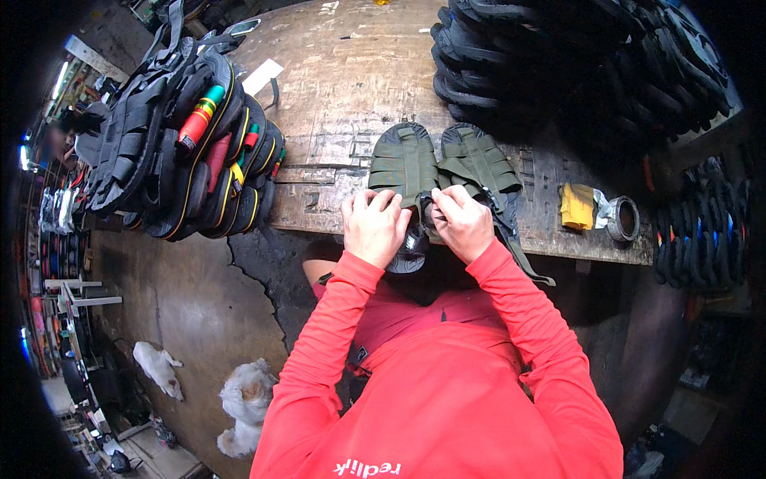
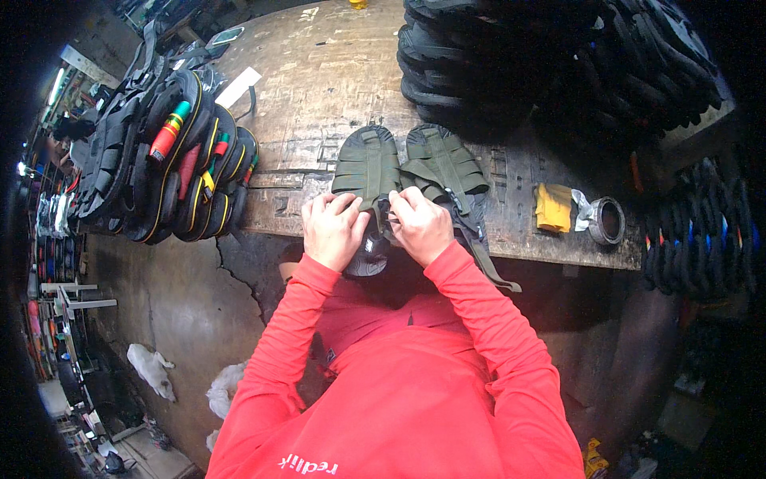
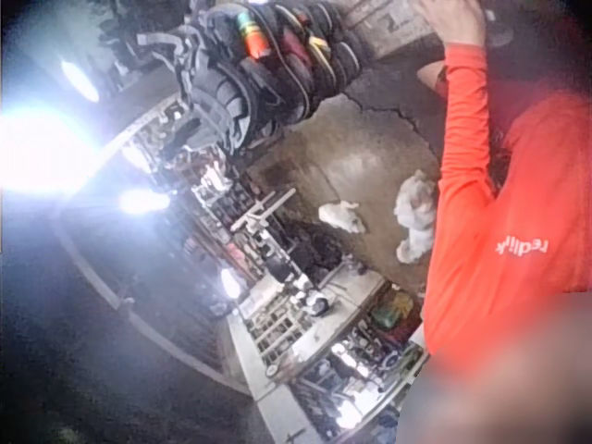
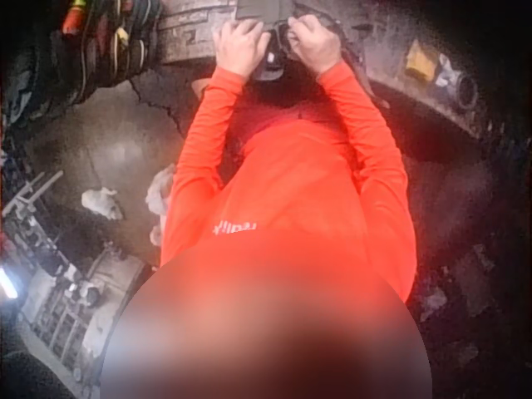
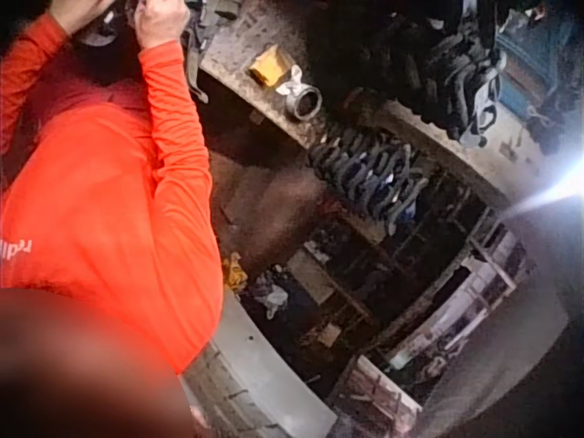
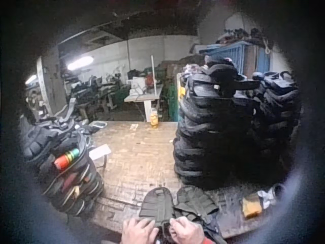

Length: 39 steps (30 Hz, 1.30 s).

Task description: The person sits on the floor and repairs several pairs of sandals. They use a small tool to adjust straps and a brush to apply a dark substance to the soles. The person handles black, green, and red sandals, stacking them after each repair.

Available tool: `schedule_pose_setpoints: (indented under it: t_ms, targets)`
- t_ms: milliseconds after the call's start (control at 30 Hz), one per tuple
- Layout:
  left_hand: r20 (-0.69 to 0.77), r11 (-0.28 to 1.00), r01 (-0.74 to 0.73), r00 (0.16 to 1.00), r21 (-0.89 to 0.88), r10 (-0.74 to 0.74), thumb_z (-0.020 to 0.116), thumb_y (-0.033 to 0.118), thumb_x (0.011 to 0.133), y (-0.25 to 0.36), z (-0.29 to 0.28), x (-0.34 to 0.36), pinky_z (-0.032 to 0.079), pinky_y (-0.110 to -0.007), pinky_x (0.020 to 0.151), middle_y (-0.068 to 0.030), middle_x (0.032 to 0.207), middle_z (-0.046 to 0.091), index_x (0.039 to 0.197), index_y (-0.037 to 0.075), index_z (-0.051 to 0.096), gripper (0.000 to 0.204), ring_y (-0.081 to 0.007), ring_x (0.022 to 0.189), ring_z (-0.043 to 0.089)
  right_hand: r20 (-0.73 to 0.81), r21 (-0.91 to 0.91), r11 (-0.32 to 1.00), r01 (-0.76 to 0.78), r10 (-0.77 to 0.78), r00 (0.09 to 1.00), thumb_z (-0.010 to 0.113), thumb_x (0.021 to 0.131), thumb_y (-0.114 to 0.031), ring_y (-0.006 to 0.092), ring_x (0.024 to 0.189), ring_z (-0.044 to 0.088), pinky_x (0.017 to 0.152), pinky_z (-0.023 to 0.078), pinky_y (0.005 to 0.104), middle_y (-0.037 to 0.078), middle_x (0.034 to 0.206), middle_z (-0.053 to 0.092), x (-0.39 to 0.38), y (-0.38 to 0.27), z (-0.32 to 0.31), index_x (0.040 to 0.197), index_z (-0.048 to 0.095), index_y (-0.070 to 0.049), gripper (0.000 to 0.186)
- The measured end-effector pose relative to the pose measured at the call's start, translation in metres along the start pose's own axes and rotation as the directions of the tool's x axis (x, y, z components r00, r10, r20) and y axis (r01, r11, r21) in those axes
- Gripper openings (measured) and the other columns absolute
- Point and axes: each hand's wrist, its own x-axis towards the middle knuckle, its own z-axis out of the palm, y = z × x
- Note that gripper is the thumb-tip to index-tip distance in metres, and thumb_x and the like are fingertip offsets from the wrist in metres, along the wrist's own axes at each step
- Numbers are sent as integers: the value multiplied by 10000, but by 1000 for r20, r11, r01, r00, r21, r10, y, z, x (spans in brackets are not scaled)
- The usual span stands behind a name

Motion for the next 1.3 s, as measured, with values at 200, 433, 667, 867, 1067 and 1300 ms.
schedule_pose_setpoints:
  t_ms: [200, 433, 667, 867, 1067, 1300]
  targets:
    - [2, 1000, 11, 1000, 9, -11, 769, 233, 790, 0, 1, -1, 426, -439, 956, -13, 1089, 710, 995, 92, 772, 249, -245, 1056, 606, 79, 6, 996, 85, -85, 993, 700, 792, -48, 260, 728, 679, 608, 558, 383, 91, 865, 595, 8, -4, -3, 1029, 651, -26, 243]
    - [24, 1000, -1, 1000, 5, 1, 759, 255, 803, -3, 4, -2, 414, -446, 971, -17, 1084, 704, 1014, 83, 758, 272, -253, 1042, 587, 278, 50, 998, 46, -58, 959, 721, 798, -62, 303, 743, 674, 625, 556, 386, 115, 892, 610, 14, 3, -11, 1065, 672, -41, 272]
    - [26, 998, 3, 1000, -70, -1, 761, 246, 802, -7, 5, -5, 441, -435, 937, -16, 1085, 704, 1041, 88, 749, 286, -259, 1055, 586, 225, 263, 964, -48, -13, 974, 758, 848, -108, 302, 759, 689, 661, 562, 380, 119, 904, 662, 20, 7, -2, 1049, 712, -15, 225]
    - [42, 991, -14, 999, -130, 19, 776, 208, 778, -15, 1, -5, 452, -439, 932, -27, 1109, 699, 1145, 94, 714, 388, -273, 1072, 587, 263, 219, 974, -62, 2, 965, 784, 830, -152, 303, 850, 715, 704, 583, 367, 105, 990, 695, 21, 3, -14, 1138, 721, -59, 328]
    - [7, 994, -9, 1000, -111, 10, 787, 192, 766, -5, 1, -3, 449, -442, 940, -34, 1108, 693, 1190, 100, 686, 445, -273, 1074, 592, 117, -4, 996, -93, 93, 989, 750, 785, -57, 289, 856, 711, 701, 586, 376, 71, 1037, 684, 0, -2, -23, 1119, 710, -100, 340]
    - [-9, 996, 2, 1000, -84, -3, 803, 205, 768, 1, -4, -2, 440, -442, 958, -32, 1105, 707, 1152, 97, 711, 409, -267, 1077, 606, -60, 123, 976, -178, 186, 981, 746, 841, -91, 286, 791, 703, 687, 575, 386, 94, 926, 690, 11, 5, -40, 973, 732, -83, 133]
